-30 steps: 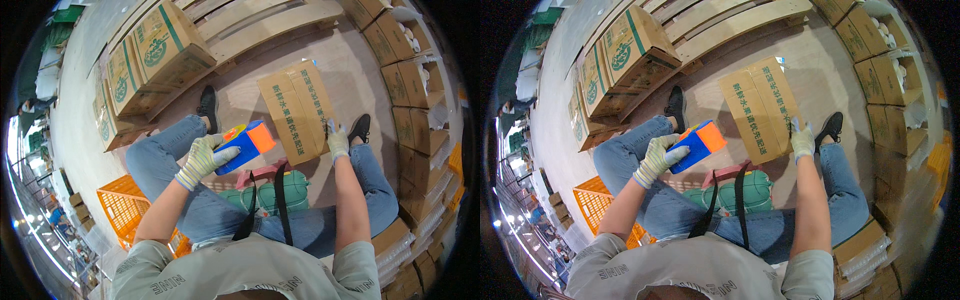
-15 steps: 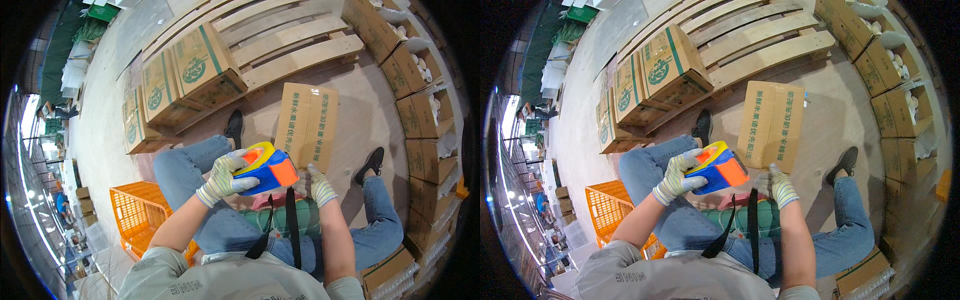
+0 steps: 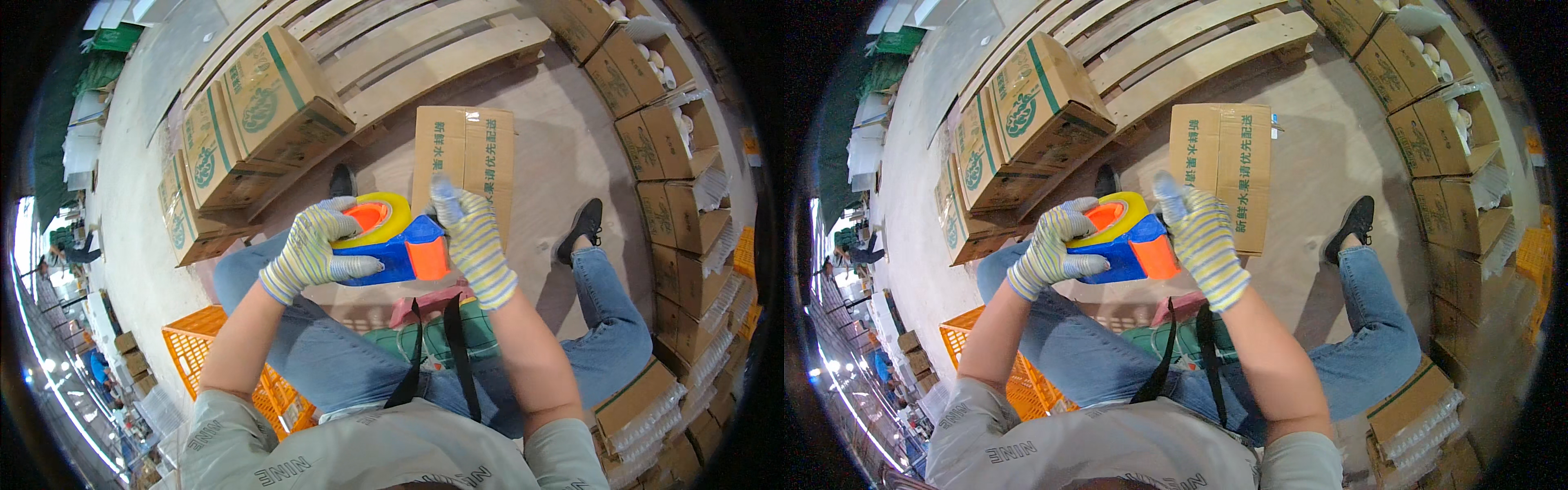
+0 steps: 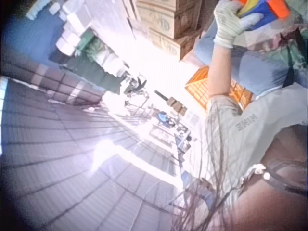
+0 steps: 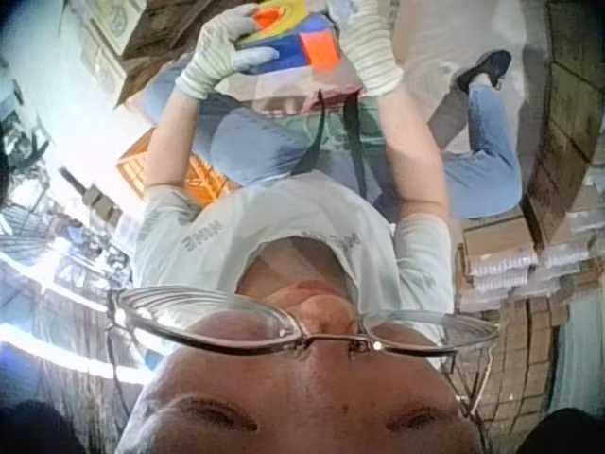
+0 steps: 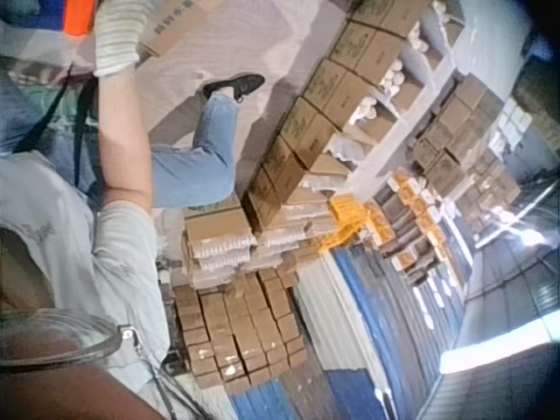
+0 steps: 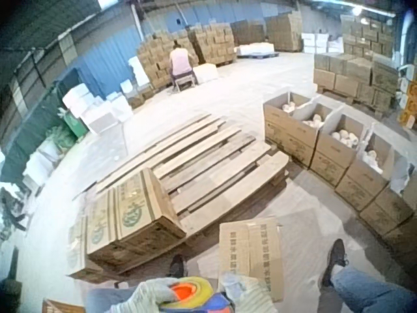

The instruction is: The person sits on a small stool and repeatedly packs white bulbous items into cardboard boxes. They use a handheld tape dispenser to seal each box and then place the finished boxes onto a wooden pallet.

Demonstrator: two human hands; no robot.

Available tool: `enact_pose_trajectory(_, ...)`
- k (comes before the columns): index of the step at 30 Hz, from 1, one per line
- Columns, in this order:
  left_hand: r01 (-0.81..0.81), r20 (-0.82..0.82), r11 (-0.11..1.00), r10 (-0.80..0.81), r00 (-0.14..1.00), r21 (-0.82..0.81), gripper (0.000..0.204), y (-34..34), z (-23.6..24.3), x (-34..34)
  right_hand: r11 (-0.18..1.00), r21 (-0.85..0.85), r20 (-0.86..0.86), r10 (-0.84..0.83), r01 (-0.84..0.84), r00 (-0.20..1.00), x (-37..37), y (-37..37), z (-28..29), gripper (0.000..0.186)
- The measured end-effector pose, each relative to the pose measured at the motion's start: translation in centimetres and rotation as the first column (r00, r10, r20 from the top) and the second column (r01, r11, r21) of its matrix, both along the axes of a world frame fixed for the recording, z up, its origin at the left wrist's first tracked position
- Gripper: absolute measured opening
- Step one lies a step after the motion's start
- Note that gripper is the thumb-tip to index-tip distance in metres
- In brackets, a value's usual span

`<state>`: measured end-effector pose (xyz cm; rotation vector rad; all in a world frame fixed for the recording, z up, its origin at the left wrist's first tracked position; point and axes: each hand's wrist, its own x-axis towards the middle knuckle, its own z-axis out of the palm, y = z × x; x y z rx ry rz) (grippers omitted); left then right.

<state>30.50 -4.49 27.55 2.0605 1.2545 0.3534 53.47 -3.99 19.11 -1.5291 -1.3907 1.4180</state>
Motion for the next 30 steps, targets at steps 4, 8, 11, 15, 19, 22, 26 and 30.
enact_pose_trajectory(4, -0.016, -0.263, 0.998, -0.002, 0.965, -0.066, 0.068, 1.9, -0.7, -1.3, 0.959, -0.203, -0.108, -0.223, 0.198, 0.969, 0.3, 2.4, -3.5, 0.054)
enact_pose_trajectory(8, -0.347, -0.593, 0.897, 0.126, 0.795, -0.275, 0.063, 6.3, 1.7, -5.2, 0.947, 0.321, 0.709, -0.238, -0.004, 0.664, 15.4, 6.5, -13.0, 0.038)
enact_pose_trajectory(11, -0.429, -0.821, 0.864, 0.033, 0.570, -0.262, 0.069, 8.5, 1.4, -7.6, 0.993, -0.081, 0.947, 0.048, 0.091, 0.316, 22.6, 9.1, -14.6, 0.051)
enact_pose_trajectory(15, -0.321, -0.892, 0.917, -0.076, 0.446, -0.238, 0.068, 12.0, -7.5, -4.0, 0.959, -0.138, 0.940, 0.048, 0.249, 0.337, 20.8, 10.7, -20.3, 0.054)
enact_pose_trajectory(19, -0.290, -0.906, 0.928, -0.098, 0.412, -0.233, 0.051, 14.2, -18.3, 3.7, 0.963, -0.230, 0.830, 0.118, 0.142, 0.544, 14.2, 10.0, -27.4, 0.059)
enact_pose_trajectory(22, -0.172, -0.902, 0.933, -0.239, 0.359, -0.316, 0.032, 14.9, -25.5, 7.6, 0.893, -0.346, 0.664, 0.017, 0.287, 0.748, 11.0, 10.0, -29.4, 0.058)
enact_pose_trajectory(26, -0.375, -0.854, 0.848, -0.160, 0.495, -0.375, 0.031, 14.3, -30.5, 5.7, 0.933, -0.329, 0.673, 0.122, 0.147, 0.729, 12.0, 8.7, -31.5, 0.052)
enact_pose_trajectory(30, -0.437, -0.905, 0.827, -0.183, 0.384, -0.353, 0.031, 15.2, -30.8, 6.2, 0.917, -0.283, 0.426, -0.143, 0.282, 0.893, 11.1, 3.9, -34.6, 0.045)
